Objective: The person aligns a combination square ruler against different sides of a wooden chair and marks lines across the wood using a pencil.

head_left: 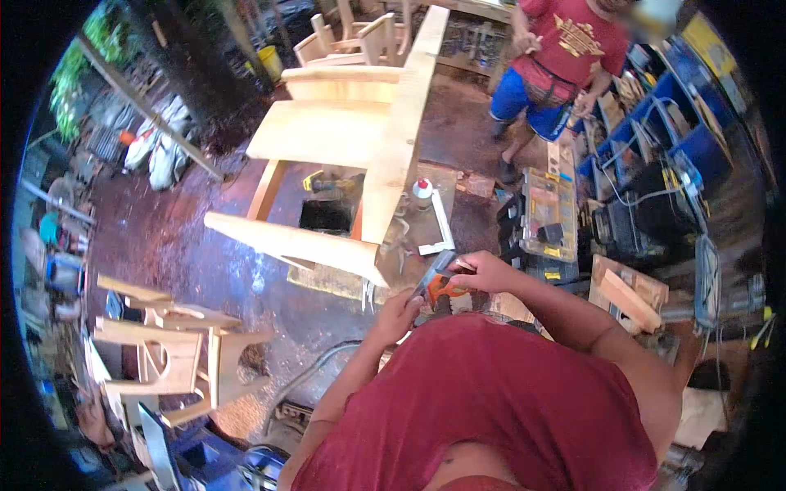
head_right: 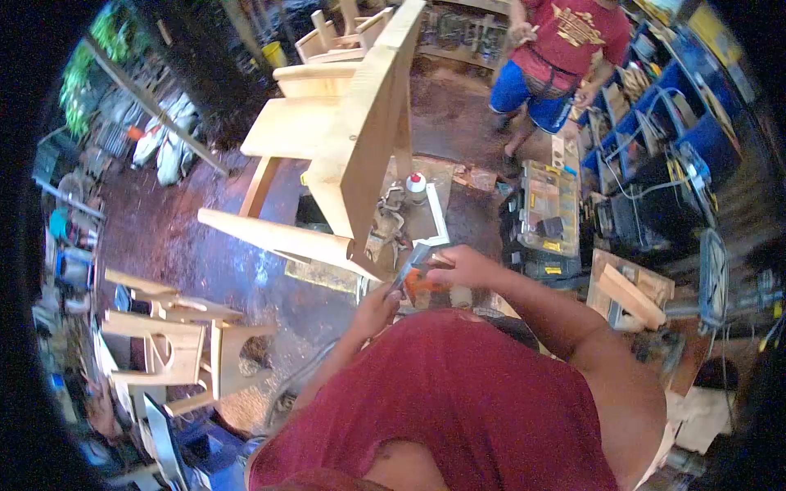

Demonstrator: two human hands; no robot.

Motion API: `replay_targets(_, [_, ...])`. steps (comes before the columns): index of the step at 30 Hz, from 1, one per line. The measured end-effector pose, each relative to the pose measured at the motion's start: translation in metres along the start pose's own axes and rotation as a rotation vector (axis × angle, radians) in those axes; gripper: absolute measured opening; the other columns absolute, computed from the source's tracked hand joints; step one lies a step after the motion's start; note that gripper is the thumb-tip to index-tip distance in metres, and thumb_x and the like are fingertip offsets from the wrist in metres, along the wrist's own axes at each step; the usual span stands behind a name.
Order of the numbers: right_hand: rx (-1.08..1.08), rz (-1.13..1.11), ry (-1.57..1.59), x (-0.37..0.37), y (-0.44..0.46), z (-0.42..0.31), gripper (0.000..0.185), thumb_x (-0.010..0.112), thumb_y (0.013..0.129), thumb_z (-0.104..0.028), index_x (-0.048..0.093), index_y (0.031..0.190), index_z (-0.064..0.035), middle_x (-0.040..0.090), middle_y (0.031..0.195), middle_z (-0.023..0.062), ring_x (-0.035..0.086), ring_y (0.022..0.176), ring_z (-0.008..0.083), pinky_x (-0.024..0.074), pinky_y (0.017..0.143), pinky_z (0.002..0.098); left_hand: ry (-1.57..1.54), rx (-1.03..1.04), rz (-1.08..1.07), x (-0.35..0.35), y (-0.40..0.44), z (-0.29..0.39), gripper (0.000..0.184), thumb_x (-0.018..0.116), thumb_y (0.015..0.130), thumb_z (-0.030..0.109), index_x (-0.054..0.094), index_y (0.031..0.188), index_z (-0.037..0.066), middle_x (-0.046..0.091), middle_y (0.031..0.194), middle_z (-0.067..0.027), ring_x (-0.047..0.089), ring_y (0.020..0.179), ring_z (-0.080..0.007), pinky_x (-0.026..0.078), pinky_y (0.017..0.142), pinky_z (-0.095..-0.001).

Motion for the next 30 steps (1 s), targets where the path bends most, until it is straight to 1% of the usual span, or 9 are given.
replay_targets(6, [-0.095,0.058,-0.257,-0.002,-0.014,0.007,0.038,0.063,0.086,-0.035,0.057,0.088,0.0026,0.057,0.067,0.0143,0.053,0.061,0.0149,0.0420,0.057,0.0353,0.095,-0.018,-0.184,-0.003,0.006,0.041,0.021,0.047,0.096,0.020,0.053,0.106,0.003,0.052,0.070,-0.0013,0.050,0.058,-0.0100,0.044,0.054,-0.0258])
replay_targets(8, [-0.128,0.183,-0.048,-0.006,-0.017,0.000,0.033,0.059,0.088,-0.032,0.054,0.078,-0.0007,0.049,0.061,0.0066,0.045,0.059,0.0116,0.0381,0.054,0.0346,-0.041,0.001,-0.248,-0.001,0.000,0.065,0.024,0.046,0.096,0.016,0.047,0.117,0.005,0.054,0.076,-0.0012,0.051,0.062,-0.0099,0.045,0.058,-0.0255])
replay_targets(11, [-0.125,0.293,0.127,-0.025,-0.016,0.015,0.030,0.057,0.091,-0.028,0.052,0.074,-0.0033,0.042,0.060,0.0001,0.038,0.059,0.0088,0.0348,0.052,0.0320,0.009,0.017,-0.278,-0.009,-0.014,0.104,0.021,0.044,0.098,0.016,0.050,0.114,0.005,0.052,0.073,-0.0005,0.052,0.063,-0.0102,0.045,0.057,-0.0254])
replay_targets(12, [-0.246,0.345,0.230,-0.030,-0.011,0.029,0.028,0.056,0.092,-0.025,0.051,0.073,-0.0047,0.039,0.060,-0.0014,0.035,0.058,0.0072,0.0331,0.052,0.0299,0.020,0.005,-0.269,-0.013,-0.019,0.114,0.021,0.044,0.098,0.016,0.050,0.114,0.005,0.052,0.073,-0.0005,0.052,0.063,-0.0102,0.045,0.057,-0.0254])
replay_targets(15, [-0.254,0.333,0.286,-0.062,-0.018,0.023,0.030,0.053,0.095,-0.025,0.047,0.073,-0.0052,0.037,0.064,-0.0050,0.034,0.061,0.0054,0.0317,0.053,0.0281,0.046,-0.171,-0.300,-0.006,-0.030,0.126,0.020,0.042,0.099,0.019,0.052,0.109,0.005,0.050,0.068,-0.0002,0.048,0.055,-0.0087,0.040,0.051,-0.0229])
replay_targets(16, [-0.229,0.229,0.316,-0.074,-0.021,0.023,0.028,0.053,0.095,-0.027,0.053,0.082,-0.0026,0.047,0.070,-0.0033,0.041,0.066,0.0055,0.0373,0.058,0.0272,0.053,-0.172,-0.228,0.004,-0.033,0.126,0.021,0.040,0.100,0.021,0.053,0.108,0.005,0.049,0.066,0.0001,0.045,0.052,-0.0079,0.038,0.049,-0.0221])
replay_targets(19, [-0.254,0.097,0.497,-0.091,-0.028,0.021,0.026,0.049,0.096,-0.027,0.057,0.097,-0.0019,0.055,0.079,-0.0022,0.047,0.076,0.0052,0.0431,0.069,0.0265,0.056,-0.217,-0.054,0.045,-0.037,0.137,0.022,0.040,0.101,0.022,0.054,0.101,0.005,0.044,0.061,0.0022,0.038,0.050,-0.0056,0.033,0.047,-0.0205])
replay_targets(20, [-0.211,-0.027,0.326,-0.097,-0.021,0.043,0.036,0.053,0.095,-0.033,0.058,0.104,0.0012,0.064,0.089,0.0070,0.057,0.086,0.0111,0.0461,0.078,0.0303,0.055,-0.223,-0.044,0.056,-0.038,0.139,0.023,0.040,0.101,0.023,0.054,0.103,0.005,0.045,0.062,0.0013,0.039,0.050,-0.0061,0.033,0.046,-0.0206])
replay_targets(30, [-0.198,-0.377,0.170,-0.132,-0.052,0.008,0.037,0.056,0.092,-0.036,0.061,0.102,-0.0003,0.064,0.086,0.0078,0.058,0.078,0.0130,0.0471,0.073,0.0312,-0.020,-0.316,0.157,0.132,-0.074,0.169,0.021,0.039,0.100,0.019,0.053,0.101,0.003,0.043,0.061,0.0028,0.037,0.050,-0.0052,0.033,0.047,-0.0205])
Point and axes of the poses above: each hand's wrist, its own y-axis towards the middle knuckle, its own x-axis out of the palm, z = x × y, the point moved 1 cm from there along y, towards the middle knuckle
